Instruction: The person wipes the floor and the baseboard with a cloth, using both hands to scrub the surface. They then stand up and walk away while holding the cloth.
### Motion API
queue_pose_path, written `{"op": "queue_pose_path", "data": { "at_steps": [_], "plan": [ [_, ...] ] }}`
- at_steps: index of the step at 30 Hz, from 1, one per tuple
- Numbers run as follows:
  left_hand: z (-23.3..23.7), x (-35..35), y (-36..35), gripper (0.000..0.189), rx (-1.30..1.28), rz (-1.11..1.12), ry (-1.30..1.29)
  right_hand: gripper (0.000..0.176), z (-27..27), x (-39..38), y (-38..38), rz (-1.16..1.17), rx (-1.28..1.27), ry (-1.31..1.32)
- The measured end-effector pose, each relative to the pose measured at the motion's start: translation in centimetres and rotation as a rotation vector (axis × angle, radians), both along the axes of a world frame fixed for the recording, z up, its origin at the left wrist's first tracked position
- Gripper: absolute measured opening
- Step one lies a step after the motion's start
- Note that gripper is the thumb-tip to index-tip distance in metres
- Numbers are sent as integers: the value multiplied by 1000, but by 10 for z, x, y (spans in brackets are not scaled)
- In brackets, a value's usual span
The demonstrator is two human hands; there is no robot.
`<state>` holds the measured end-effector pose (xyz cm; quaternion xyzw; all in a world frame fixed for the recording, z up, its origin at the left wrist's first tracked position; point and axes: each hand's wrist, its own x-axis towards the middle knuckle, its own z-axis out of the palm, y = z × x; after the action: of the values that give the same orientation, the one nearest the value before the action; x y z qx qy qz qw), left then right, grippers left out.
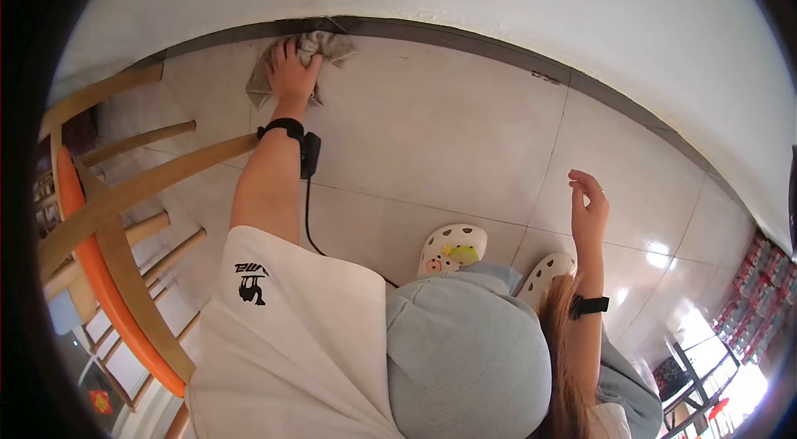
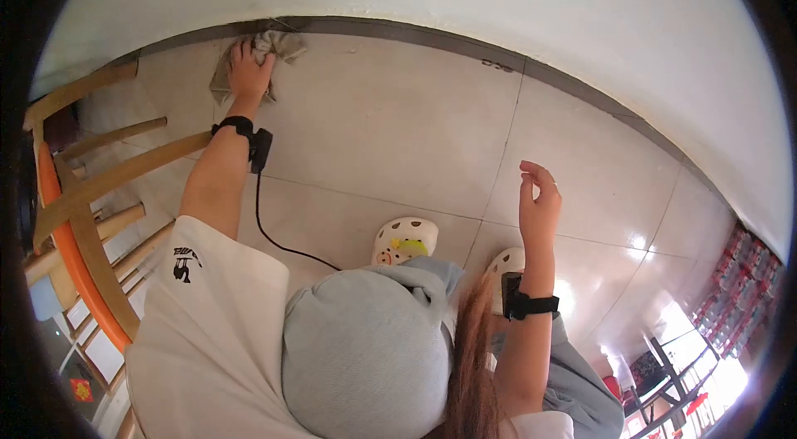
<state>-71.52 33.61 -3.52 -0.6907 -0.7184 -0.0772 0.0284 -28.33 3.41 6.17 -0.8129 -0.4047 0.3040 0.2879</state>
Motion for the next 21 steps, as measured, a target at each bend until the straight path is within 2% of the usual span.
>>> {"op": "queue_pose_path", "data": {
  "at_steps": [1, 4, 6, 8, 9, 10, 12, 14, 16, 18, 21],
  "plan": [
    [-3, 2, 1, 65, 36, 61, -2, 19, 0, -3, -2, -6, -4, 9],
    [-3, 32, -13, 65, 65, 60, 38, 19, -8, -9, -5, 14, 3, 35],
    [-5, 64, -28, 66, 47, -20, 3, 19, -14, -16, -6, 15, -10, 66],
    [-6, 109, -56, 68, 42, -239, -61, 19, -13, -23, -2, 11, 14, 91],
    [0, 138, -72, 67, -14, -381, -173, 19, -11, -26, 1, 18, 20, 88],
    [16, 173, -88, 64, -142, -408, -237, 19, -8, -30, 5, 26, 28, 86],
    [24, 224, -113, 63, -100, -674, -232, 18, -1, -37, 12, 36, 31, 84],
    [22, 245, -114, 64, -126, -719, -266, 19, 0, -35, 17, 63, 47, 66],
    [19, 243, -113, 65, -133, -743, -257, 20, -1, -31, 23, 99, 89, 46],
    [19, 209, -102, 66, -109, -742, -201, 20, 4, -30, 27, 77, 87, 55],
    [27, 138, -72, 68, -166, -504, -30, 20, 4, -24, 25, 58, 79, 47]
  ]
}}
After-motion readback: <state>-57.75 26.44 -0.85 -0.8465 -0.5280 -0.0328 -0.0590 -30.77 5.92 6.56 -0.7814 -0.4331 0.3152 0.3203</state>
